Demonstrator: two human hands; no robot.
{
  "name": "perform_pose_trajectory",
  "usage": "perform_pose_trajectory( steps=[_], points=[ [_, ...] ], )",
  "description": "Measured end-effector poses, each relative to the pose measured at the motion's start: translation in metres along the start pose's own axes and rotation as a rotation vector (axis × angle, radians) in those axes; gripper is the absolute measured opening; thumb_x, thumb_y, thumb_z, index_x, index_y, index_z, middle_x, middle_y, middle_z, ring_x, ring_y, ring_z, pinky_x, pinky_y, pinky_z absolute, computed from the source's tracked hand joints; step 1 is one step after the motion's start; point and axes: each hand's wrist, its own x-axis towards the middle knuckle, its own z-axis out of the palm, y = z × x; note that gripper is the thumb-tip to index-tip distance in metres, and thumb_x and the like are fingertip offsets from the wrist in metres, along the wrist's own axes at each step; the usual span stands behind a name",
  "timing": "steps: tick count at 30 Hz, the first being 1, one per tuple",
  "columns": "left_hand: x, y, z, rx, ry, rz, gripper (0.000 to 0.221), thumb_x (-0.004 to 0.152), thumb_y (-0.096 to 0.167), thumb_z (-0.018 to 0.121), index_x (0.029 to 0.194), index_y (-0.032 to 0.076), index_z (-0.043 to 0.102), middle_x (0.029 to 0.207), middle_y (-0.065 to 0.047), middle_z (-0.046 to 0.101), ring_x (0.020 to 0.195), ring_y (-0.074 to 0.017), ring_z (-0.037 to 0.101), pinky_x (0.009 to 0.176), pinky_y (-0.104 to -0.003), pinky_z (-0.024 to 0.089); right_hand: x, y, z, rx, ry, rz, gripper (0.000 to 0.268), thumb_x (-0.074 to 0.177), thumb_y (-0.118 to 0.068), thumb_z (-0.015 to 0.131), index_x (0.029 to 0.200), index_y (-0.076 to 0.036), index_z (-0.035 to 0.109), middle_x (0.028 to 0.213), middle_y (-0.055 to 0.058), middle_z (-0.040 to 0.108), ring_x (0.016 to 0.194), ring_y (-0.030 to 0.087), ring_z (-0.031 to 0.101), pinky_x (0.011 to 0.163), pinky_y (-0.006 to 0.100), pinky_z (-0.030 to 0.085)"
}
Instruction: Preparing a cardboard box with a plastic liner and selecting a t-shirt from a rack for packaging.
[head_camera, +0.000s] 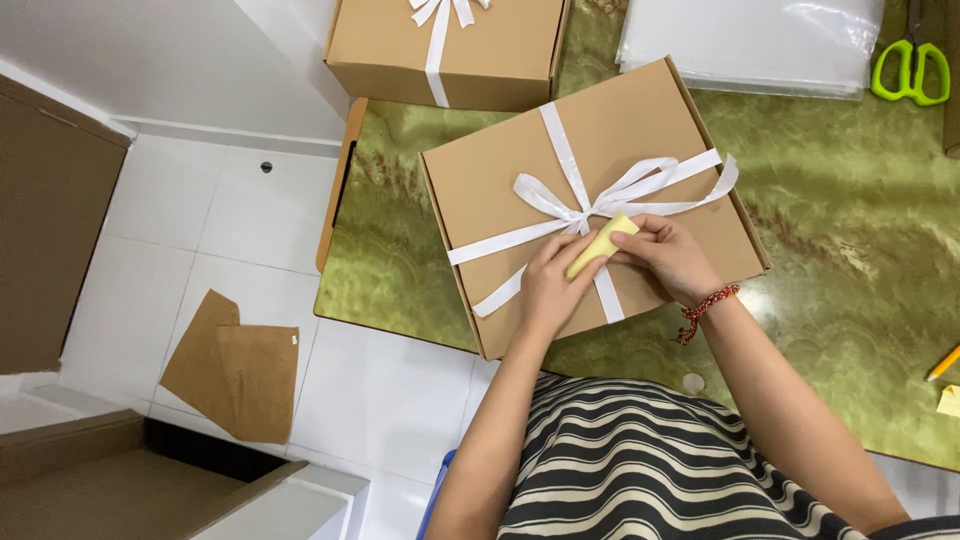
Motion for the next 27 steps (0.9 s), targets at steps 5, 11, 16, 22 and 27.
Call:
perform_pose_trajectory(
  steps=[5, 11, 16, 22, 27],
  points=[
    [-0.001, -0.005, -0.002, -0.100, -0.060, -0.123, 0.036, 0.091, 0.037, 0.086, 0.126, 0.031, 0.079, 0.107, 0.005, 0.077, 0.102, -0.0204, 0.076, 0.087, -0.034, 0.061, -0.007, -0.008, 0.008, -0.005, 0.020, -0.032, 0.028, 0.097, -0.006, 0.079, 0.120, 0.004, 0.066, 0.104, 0.019, 0.076, 0.094, 0.026, 0.078, 0.090, 0.041, 0.067],
    [0.006, 0.001, -0.013, -0.299, -0.143, -0.263, 0.033, 0.089, 0.028, 0.089, 0.121, 0.022, 0.082, 0.103, -0.003, 0.078, 0.095, -0.0164, 0.073, 0.079, -0.029, 0.061, -0.006, -0.014, 0.010, -0.071, 0.010, -0.094, 0.048, 0.094, -0.007, 0.082, 0.136, -0.001, 0.060, 0.114, 0.017, 0.066, 0.093, 0.027, 0.075, 0.077, 0.042, 0.070],
    [0.018, -0.007, -0.017, -0.463, -0.239, -0.374, 0.032, 0.089, 0.017, 0.088, 0.120, 0.013, 0.082, 0.099, -0.011, 0.080, 0.083, -0.0130, 0.067, 0.068, -0.025, 0.061, 0.001, 0.001, 0.002, -0.181, -0.070, -0.054, 0.034, 0.095, -0.010, 0.080, 0.125, 0.001, 0.069, 0.100, 0.012, 0.072, 0.082, 0.019, 0.076, 0.070, 0.027, 0.068],
    [0.028, -0.001, -0.029, -0.720, -0.263, -0.601, 0.037, 0.091, 0.012, 0.086, 0.124, -0.001, 0.076, 0.101, -0.020, 0.077, 0.079, -0.0189, 0.079, 0.069, -0.025, 0.069, 0.003, 0.001, -0.001, -0.080, 0.018, -0.043, 0.030, 0.096, -0.011, 0.082, 0.120, 0.004, 0.070, 0.097, 0.016, 0.075, 0.082, 0.023, 0.079, 0.068, 0.030, 0.070],
    [0.025, -0.006, -0.024, -0.746, -0.223, -0.618, 0.035, 0.094, 0.011, 0.084, 0.124, -0.003, 0.075, 0.099, -0.020, 0.075, 0.083, -0.0223, 0.080, 0.072, -0.027, 0.069, 0.005, 0.006, -0.005, -0.074, 0.022, -0.049, 0.029, 0.095, -0.010, 0.082, 0.118, 0.004, 0.070, 0.095, 0.014, 0.074, 0.082, 0.022, 0.079, 0.070, 0.029, 0.070]
  ],
)
